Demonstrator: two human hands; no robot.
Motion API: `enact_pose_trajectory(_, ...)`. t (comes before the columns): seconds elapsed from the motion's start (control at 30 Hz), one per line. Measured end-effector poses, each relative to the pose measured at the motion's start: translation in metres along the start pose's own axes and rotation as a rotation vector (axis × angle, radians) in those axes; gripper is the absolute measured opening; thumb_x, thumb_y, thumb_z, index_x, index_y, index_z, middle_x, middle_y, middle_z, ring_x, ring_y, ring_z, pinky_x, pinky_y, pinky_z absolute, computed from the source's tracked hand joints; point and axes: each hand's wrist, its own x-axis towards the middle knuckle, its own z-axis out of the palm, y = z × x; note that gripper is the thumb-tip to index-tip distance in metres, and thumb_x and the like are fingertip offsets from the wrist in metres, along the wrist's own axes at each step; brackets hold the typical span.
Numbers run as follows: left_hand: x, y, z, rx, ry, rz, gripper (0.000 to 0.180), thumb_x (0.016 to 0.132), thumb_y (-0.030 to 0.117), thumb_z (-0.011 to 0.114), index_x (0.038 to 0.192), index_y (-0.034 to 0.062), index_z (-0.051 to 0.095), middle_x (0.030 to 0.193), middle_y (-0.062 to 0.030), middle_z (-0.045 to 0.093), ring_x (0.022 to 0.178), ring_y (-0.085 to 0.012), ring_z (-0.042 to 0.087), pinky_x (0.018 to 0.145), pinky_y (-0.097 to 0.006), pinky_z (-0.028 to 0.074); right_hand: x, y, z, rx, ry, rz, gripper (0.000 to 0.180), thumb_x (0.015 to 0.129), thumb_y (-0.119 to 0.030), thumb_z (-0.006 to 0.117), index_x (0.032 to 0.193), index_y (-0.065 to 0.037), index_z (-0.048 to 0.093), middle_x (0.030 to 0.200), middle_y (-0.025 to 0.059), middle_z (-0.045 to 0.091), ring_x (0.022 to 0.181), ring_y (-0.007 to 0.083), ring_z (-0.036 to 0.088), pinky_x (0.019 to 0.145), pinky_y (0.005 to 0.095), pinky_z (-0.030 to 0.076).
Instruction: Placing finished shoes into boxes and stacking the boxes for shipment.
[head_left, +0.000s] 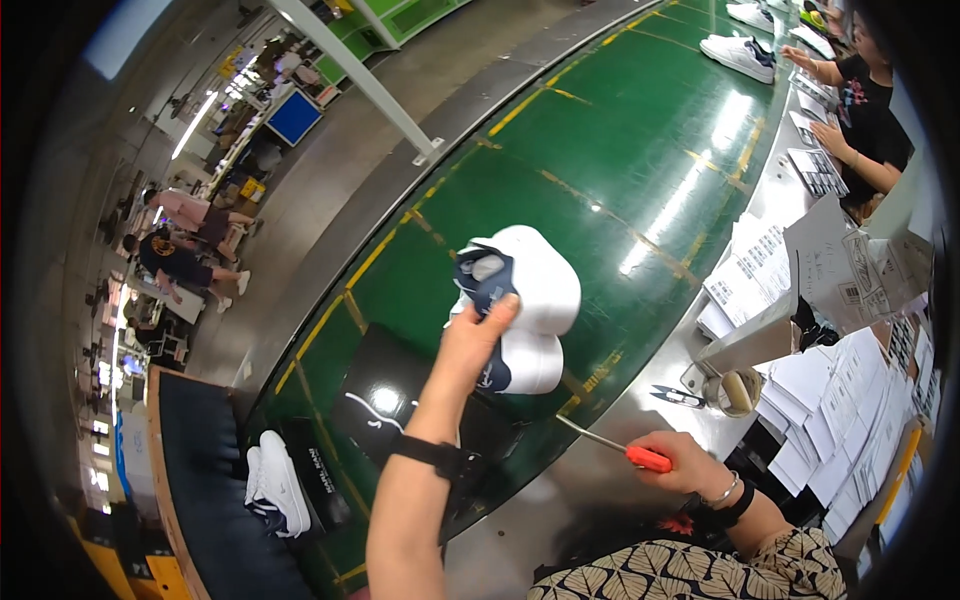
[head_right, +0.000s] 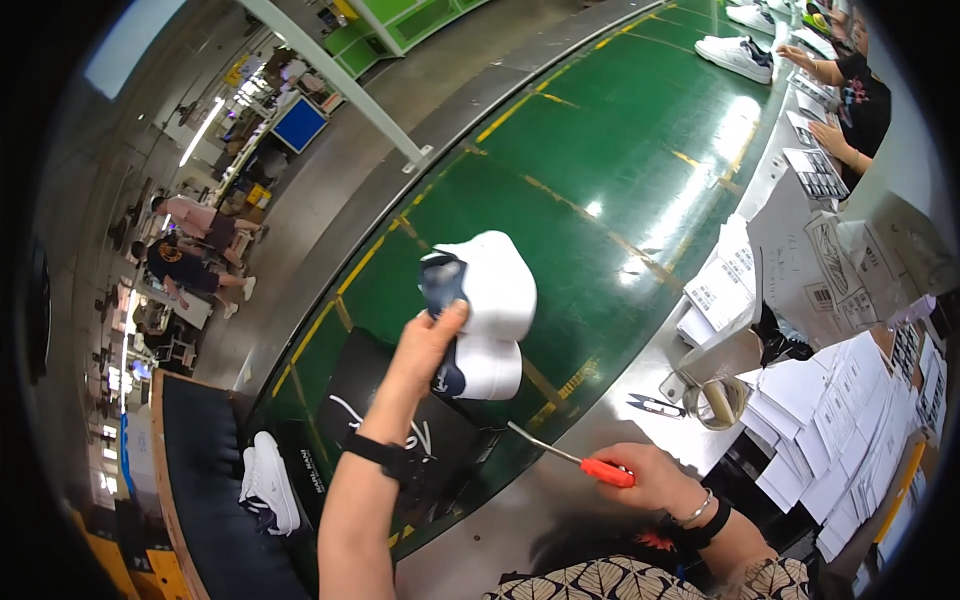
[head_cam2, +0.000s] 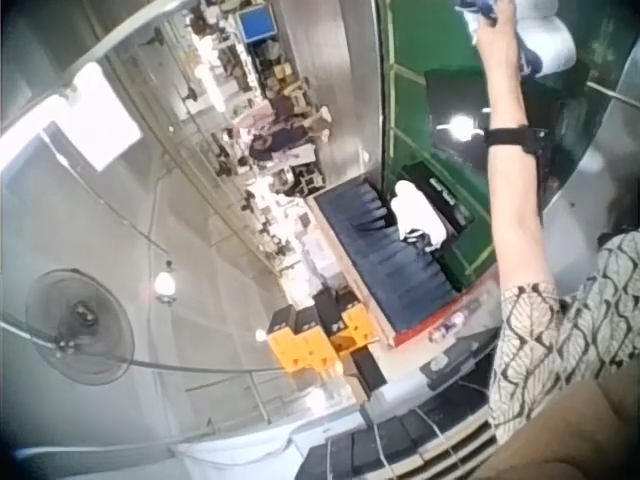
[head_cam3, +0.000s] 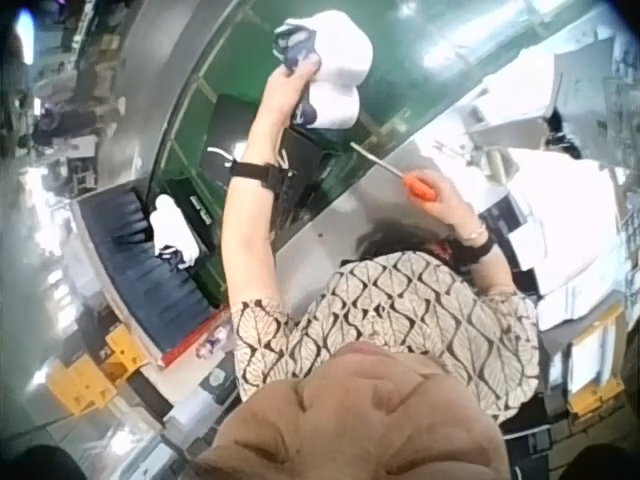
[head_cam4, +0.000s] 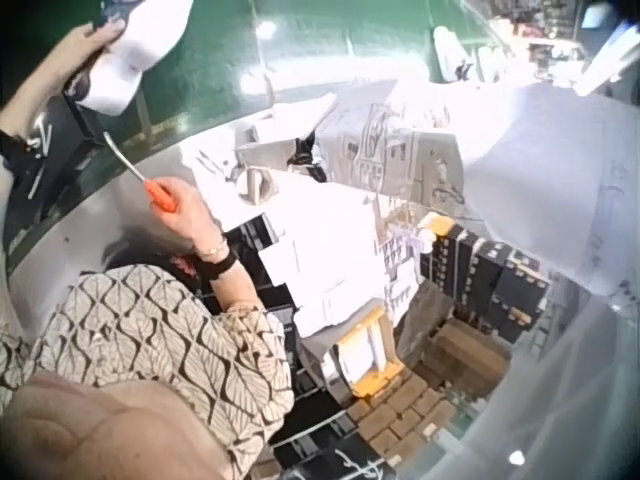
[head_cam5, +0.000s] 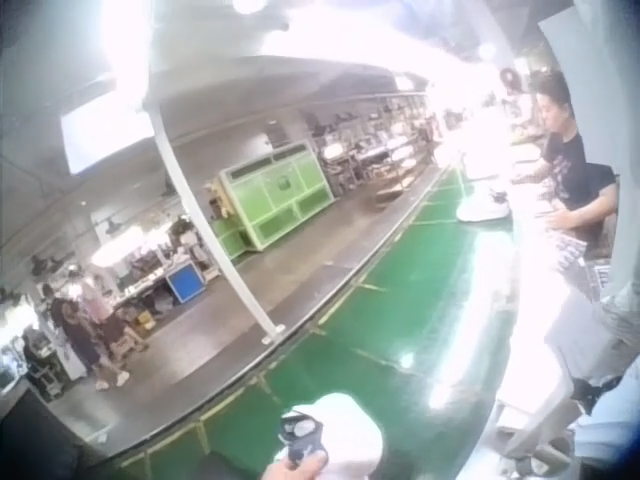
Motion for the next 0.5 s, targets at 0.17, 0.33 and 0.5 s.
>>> enact_pose_trajectory(0.17,-0.079,0.043,-0.055,0.016,0.101,0.152,0.044,0.079,0.031,0.067,0.105,-0.0028,0.057,0.096,-0.008,0.061,0.082,-0.0149,0.059,0.073,-0.027,0.048,0.0,-0.032,0.006,0.037,-0.066,-0.098,0.029,0.068,-0.013,0.069,0.096,-0.007,0.062,0.08,0.0087,0.061,0.071,0.0254,0.06,0.063,0.0316,0.047)
enact_pose_trajectory(0.33,-0.158,0.011,-0.102,0.817,0.229,0.164,0.051,0.061,0.044,0.076,0.091,0.0056,0.062,0.07,-0.0105,0.06,0.061,-0.0196,0.058,0.059,-0.03,0.045,0.003,-0.039,0.026,0.061,-0.231,-0.249,0.03,0.068,-0.017,0.071,0.095,-0.009,0.063,0.077,0.0074,0.061,0.068,0.0256,0.059,0.061,0.0313,0.047)
enact_pose_trajectory(0.5,-0.206,-0.062,-0.147,1.065,0.046,-0.253,0.058,0.064,0.058,0.066,0.095,0.0086,0.061,0.087,-0.015,0.062,0.081,-0.029,0.06,0.071,-0.036,0.046,-0.004,-0.052,0.055,0.06,-0.405,-0.221,0.029,0.066,-0.015,0.071,0.092,-0.007,0.061,0.077,0.0092,0.06,0.071,0.0274,0.059,0.062,0.0331,0.046)
